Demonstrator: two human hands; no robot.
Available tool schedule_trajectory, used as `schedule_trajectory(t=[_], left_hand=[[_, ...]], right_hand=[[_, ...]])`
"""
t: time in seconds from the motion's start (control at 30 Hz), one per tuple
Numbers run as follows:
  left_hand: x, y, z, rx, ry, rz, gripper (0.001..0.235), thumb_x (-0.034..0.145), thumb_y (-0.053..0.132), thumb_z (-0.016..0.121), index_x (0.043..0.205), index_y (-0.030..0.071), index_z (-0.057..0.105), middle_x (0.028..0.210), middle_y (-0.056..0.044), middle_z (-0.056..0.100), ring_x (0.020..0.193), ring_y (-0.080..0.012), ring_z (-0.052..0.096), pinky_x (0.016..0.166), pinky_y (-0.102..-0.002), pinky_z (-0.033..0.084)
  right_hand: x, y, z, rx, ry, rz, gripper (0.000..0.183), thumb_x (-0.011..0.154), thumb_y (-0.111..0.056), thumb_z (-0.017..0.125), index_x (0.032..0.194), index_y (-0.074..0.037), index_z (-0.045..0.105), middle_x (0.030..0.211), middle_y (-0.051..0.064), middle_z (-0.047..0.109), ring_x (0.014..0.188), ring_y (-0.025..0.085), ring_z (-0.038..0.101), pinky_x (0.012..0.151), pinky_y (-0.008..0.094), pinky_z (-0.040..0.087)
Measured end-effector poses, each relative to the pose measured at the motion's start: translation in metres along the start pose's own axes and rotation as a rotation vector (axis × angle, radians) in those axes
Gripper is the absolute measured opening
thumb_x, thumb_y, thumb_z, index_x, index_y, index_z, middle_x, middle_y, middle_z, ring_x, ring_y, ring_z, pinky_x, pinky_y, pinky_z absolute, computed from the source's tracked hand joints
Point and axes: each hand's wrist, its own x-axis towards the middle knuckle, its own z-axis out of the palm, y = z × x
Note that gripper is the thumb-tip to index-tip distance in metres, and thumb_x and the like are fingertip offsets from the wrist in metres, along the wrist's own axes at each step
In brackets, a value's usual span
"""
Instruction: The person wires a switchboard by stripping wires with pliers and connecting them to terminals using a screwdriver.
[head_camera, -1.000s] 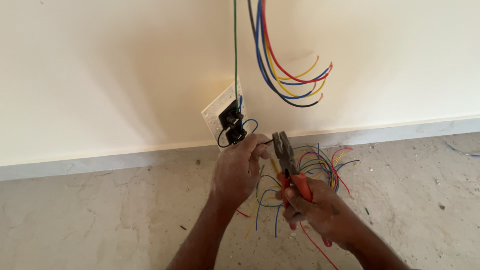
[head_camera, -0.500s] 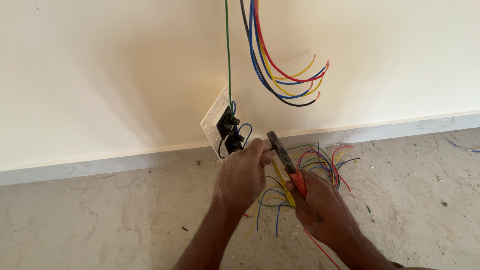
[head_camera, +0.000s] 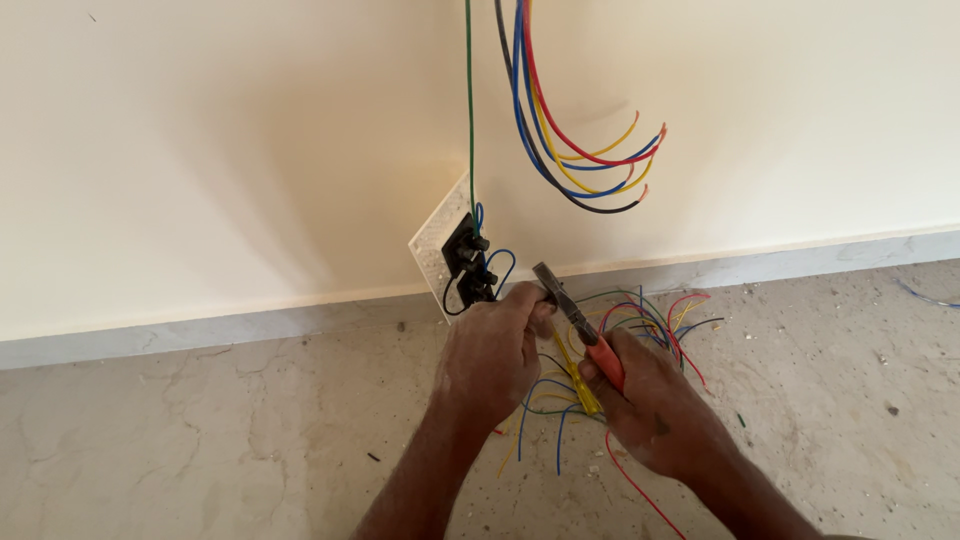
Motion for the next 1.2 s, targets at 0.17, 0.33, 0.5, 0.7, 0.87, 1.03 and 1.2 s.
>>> schedule_trajectory(t=[0.17,0.33,0.5,0.7,0.87,1.03,1.2], left_hand=[[0.002,0.009,-0.019,-0.008,-0.18,-0.107,0.042,0.08,0.037,0.082,0.092,0.005,0.057,0.055,-0.015,0.056,0.051,-0.0347,0.06,0.051,-0.047,0.046],[0.0,-0.001,0.007,0.149,0.112,0.035,0.048,0.079,0.043,0.085,0.073,0.008,0.054,0.053,-0.005,0.059,0.048,-0.0277,0.062,0.046,-0.042,0.046],[0.0,-0.006,0.027,0.053,0.351,0.085,0.025,0.09,0.01,0.071,0.073,0.012,0.053,0.062,0.003,0.068,0.048,-0.0187,0.065,0.045,-0.032,0.048],[-0.006,-0.005,0.02,0.024,0.388,0.154,0.026,0.084,0.0,0.071,0.071,0.011,0.052,0.06,0.001,0.066,0.046,-0.0164,0.064,0.043,-0.029,0.046],[-0.009,-0.005,0.02,0.014,0.409,0.204,0.027,0.083,-0.003,0.071,0.072,0.01,0.05,0.059,-0.002,0.061,0.048,-0.0148,0.06,0.045,-0.028,0.045],[0.006,-0.015,0.032,-0.083,0.717,0.075,0.047,0.09,-0.003,0.073,0.061,0.009,0.039,0.052,-0.003,0.037,0.045,-0.0079,0.039,0.043,-0.025,0.042],[0.011,0.001,0.026,-0.227,0.567,-0.102,0.038,0.088,0.006,0.081,0.071,0.005,0.046,0.054,0.004,0.035,0.048,-0.0045,0.03,0.044,-0.025,0.032]], right_hand=[[0.005,-0.006,-0.019,0.024,-0.127,0.007,0.03,0.092,-0.031,0.063,0.082,-0.004,0.057,0.069,0.016,0.06,0.066,0.031,0.056,0.064,0.045,0.048],[0.014,-0.003,-0.032,-0.112,-0.156,-0.145,0.033,0.095,-0.034,0.065,0.082,-0.004,0.062,0.061,0.009,0.059,0.059,0.02,0.052,0.058,0.039,0.045],[0.015,0.001,-0.024,0.014,-0.011,0.025,0.034,0.093,-0.032,0.074,0.078,-0.001,0.067,0.055,0.011,0.054,0.053,0.017,0.047,0.053,0.038,0.043],[0.007,0.005,-0.007,0.156,0.01,0.046,0.022,0.087,-0.02,0.072,0.075,-0.002,0.068,0.056,0.007,0.059,0.054,0.016,0.051,0.054,0.036,0.045],[0.003,0.009,-0.001,0.122,0.051,0.086,0.027,0.089,-0.027,0.072,0.078,-0.002,0.068,0.059,0.009,0.06,0.055,0.017,0.053,0.055,0.036,0.045],[-0.003,0.027,0.035,1.469,-0.163,0.424,0.045,0.102,-0.043,0.064,0.108,0.001,0.073,0.083,0.007,0.069,0.05,0.008,0.044,0.043,0.026,0.033],[0.018,0.044,0.064,0.79,-0.082,0.262,0.026,0.088,-0.022,0.063,0.106,-0.005,0.071,0.084,0.004,0.075,0.064,0.016,0.067,0.062,0.032,0.055]])
